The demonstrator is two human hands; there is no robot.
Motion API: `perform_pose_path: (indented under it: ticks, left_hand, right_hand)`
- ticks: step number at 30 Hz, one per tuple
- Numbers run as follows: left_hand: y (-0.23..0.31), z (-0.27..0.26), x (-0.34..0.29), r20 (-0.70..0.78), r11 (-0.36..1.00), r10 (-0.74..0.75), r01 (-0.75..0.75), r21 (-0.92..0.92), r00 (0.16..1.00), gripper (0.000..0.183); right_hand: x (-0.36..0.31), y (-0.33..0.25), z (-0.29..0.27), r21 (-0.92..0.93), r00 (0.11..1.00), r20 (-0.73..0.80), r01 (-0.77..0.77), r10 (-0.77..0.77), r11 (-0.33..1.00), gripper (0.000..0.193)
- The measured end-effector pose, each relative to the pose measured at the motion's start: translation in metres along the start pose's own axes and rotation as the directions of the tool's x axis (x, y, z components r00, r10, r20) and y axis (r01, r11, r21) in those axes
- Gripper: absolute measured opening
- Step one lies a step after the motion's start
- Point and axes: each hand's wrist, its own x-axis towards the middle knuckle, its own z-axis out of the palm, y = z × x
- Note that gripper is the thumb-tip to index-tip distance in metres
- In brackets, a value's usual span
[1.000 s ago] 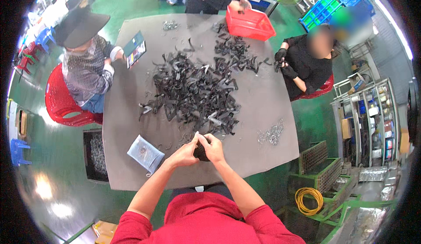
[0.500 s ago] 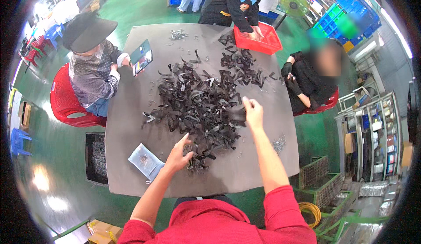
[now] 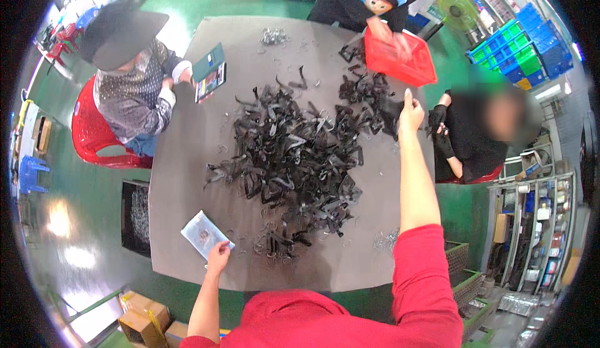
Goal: The person stands at a table and uses their hands to pick up and group black metal clips from a large pile, placing them into smaller stacks.
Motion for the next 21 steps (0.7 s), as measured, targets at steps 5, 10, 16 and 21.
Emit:
perform_pose_path:
  ticks: [5, 10, 16, 21]
  left_hand:
    - [0.003, -0.002, 0.005, 0.046, 0.994, -0.100, 0.102, -0.027, 0.994, 0.029]
    - [0.001, -0.003, 0.003, 0.042, 0.989, -0.055, 0.060, -0.133, 0.998, 0.028]
    - [0.000, 0.001, 0.009, 0.065, 0.984, -0.022, 0.033, -0.177, 0.998, 0.026]
    - [-0.002, -0.008, 0.003, 0.053, 0.983, -0.052, 0.060, -0.173, 0.997, 0.025]
  right_hand:
    - [0.015, -0.017, 0.033, 0.030, 0.996, 0.004, -0.091, 0.091, 0.995, 0.059]
    - [0.025, -0.030, 0.056, -0.007, 0.999, -0.007, -0.042, 0.042, 0.999, 0.058]
    - [0.050, -0.025, 0.074, 0.028, 0.996, 0.002, -0.087, 0.087, 0.996, 0.058]
    - [0.032, -0.059, 0.085, -0.050, 0.935, 0.042, -0.349, 0.351, 0.936, 0.056]
